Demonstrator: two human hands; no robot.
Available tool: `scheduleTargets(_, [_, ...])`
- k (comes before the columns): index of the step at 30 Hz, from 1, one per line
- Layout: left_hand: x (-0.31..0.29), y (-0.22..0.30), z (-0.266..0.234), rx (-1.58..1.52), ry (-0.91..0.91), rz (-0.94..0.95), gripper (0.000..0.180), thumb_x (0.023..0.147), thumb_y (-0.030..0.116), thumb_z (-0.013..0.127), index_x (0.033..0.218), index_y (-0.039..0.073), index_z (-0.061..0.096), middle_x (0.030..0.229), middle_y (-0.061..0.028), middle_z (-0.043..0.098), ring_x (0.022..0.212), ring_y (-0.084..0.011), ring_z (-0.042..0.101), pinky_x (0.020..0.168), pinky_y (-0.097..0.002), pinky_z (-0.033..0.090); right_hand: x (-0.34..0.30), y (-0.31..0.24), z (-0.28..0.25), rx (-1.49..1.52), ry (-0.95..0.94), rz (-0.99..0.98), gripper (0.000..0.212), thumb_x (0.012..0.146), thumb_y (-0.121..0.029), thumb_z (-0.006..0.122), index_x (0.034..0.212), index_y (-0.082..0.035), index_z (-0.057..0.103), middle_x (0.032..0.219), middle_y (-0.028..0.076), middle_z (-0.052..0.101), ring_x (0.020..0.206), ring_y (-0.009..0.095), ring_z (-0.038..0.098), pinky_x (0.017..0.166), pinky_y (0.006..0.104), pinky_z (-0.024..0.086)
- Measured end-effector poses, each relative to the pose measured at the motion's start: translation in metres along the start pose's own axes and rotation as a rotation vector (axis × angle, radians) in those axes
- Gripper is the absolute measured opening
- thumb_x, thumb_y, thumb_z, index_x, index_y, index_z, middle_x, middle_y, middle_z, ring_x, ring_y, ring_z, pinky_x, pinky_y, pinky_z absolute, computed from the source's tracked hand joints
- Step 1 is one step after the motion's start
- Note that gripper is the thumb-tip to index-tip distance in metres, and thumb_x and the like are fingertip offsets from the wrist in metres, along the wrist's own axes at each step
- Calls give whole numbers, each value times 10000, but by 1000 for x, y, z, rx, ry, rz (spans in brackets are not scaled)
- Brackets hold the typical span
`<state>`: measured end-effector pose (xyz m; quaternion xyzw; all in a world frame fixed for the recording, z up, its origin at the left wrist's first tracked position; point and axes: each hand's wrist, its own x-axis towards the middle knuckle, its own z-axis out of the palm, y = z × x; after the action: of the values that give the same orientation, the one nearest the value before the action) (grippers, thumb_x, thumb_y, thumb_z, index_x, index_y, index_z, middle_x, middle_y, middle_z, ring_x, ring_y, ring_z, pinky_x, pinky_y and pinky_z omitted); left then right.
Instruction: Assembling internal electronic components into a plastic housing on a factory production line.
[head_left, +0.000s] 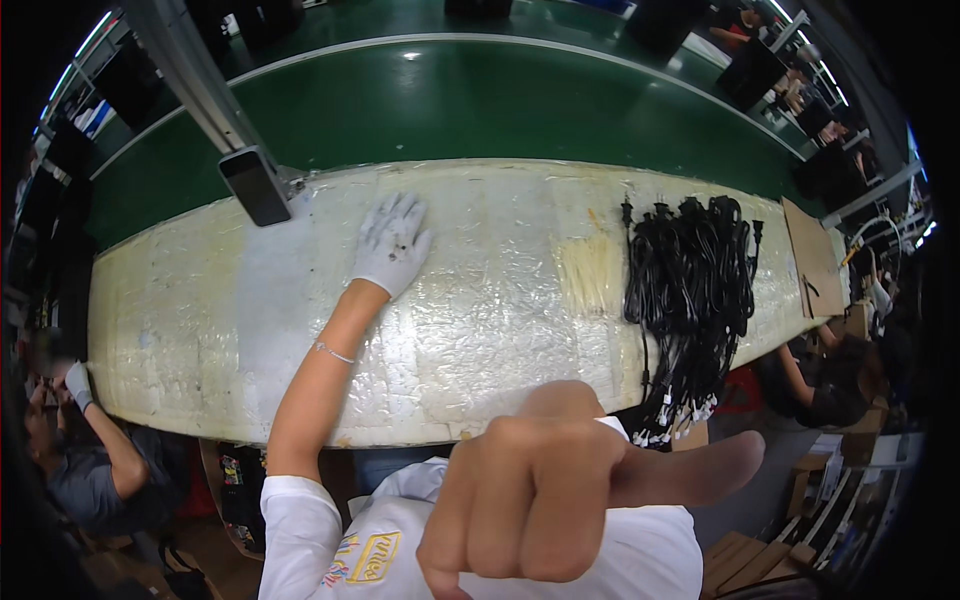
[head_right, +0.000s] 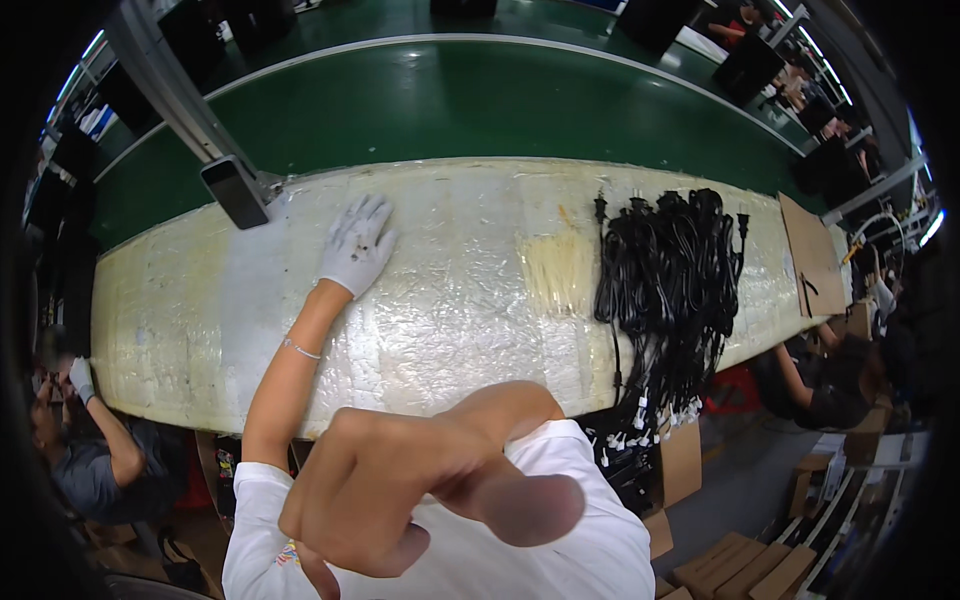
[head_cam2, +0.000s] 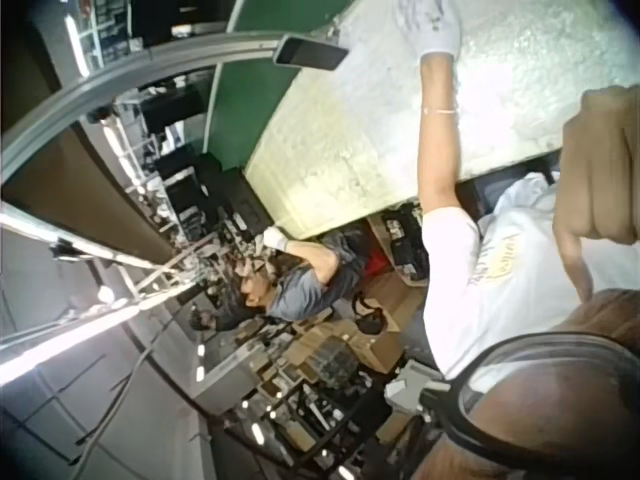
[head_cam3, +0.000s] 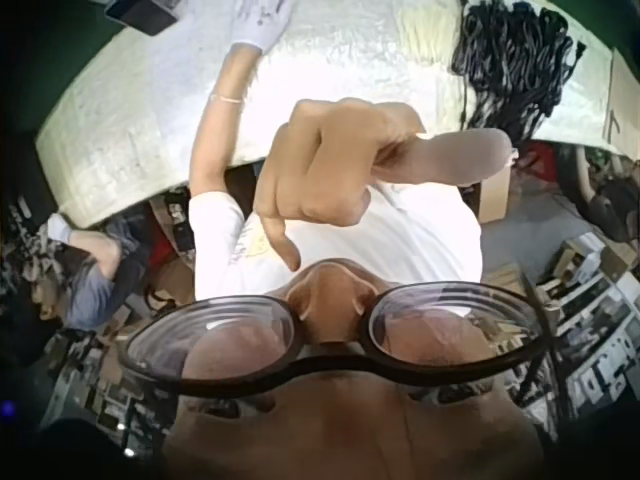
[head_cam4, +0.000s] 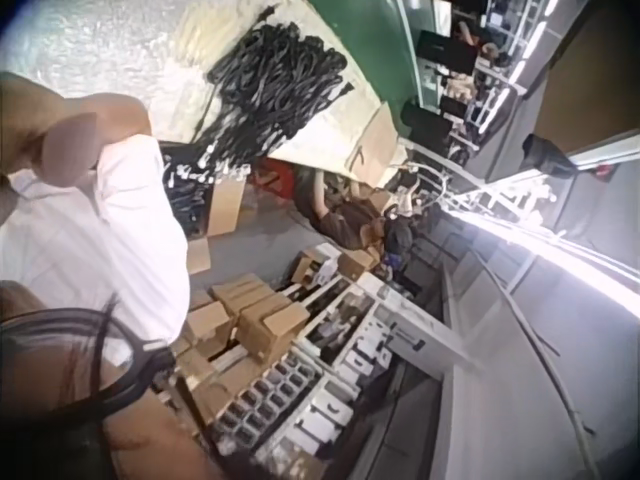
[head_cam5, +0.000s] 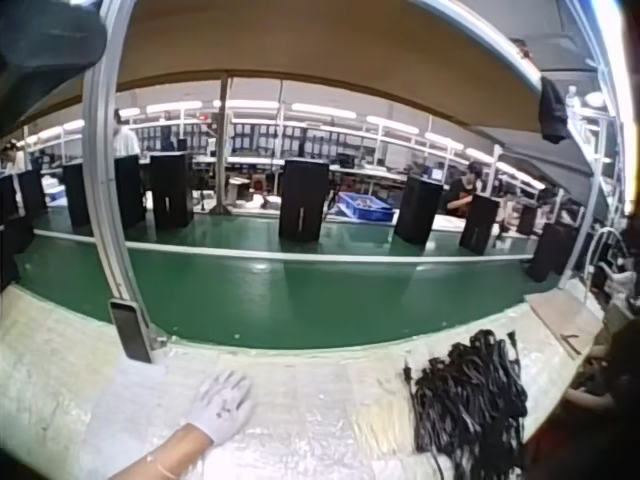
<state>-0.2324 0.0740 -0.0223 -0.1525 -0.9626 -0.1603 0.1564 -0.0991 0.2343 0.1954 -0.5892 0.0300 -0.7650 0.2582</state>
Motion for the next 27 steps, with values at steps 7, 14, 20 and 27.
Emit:
scheduleTargets(7, [0, 5, 6, -2, 45, 5, 425, 900, 300, 550, 1253, 65, 581, 1367, -118, 527, 1324, -285, 427, 1139, -421, 262, -3, -2, 5, 58, 46, 22, 829, 742, -866, 325, 529, -71, 426, 457, 28, 323, 359, 181, 421, 471, 386, 528])
scheduleTargets(14, [0, 0, 0, 25, 21, 20, 422, 896, 300, 558, 1246, 65, 582, 1352, -118, 533, 1313, -289, 436, 1134, -422, 272, -3, -3, 3, 52, 29, 19, 837, 726, -884, 312, 504, -83, 407, 445, 21, 318, 353, 180, 423, 479, 375, 541])
scheduleTargets(20, [3, 3, 0, -5, 43, 41, 417, 887, 290, 571, 1237, 63, 589, 1341, -123, 541, 1307, -292, 441, 1130, -423, 280, 2, -6, 9, 25, 142, 65, 838, 725, -885, 317, 496, -83, 400, 445, 29, 333, 357, 184, 434, 470, 369, 532])
scheduleTargets(27, [3, 4, 1, 2, 25, 16, 426, 887, 289, 568, 1246, 60, 587, 1350, -126, 537, 1312, -289, 440, 1128, -428, 281, -3, -2, 4, 57, 64, 16, 835, 736, -873, 326, 503, -76, 416, 447, 25, 333, 361, 181, 445, 486, 383, 547])
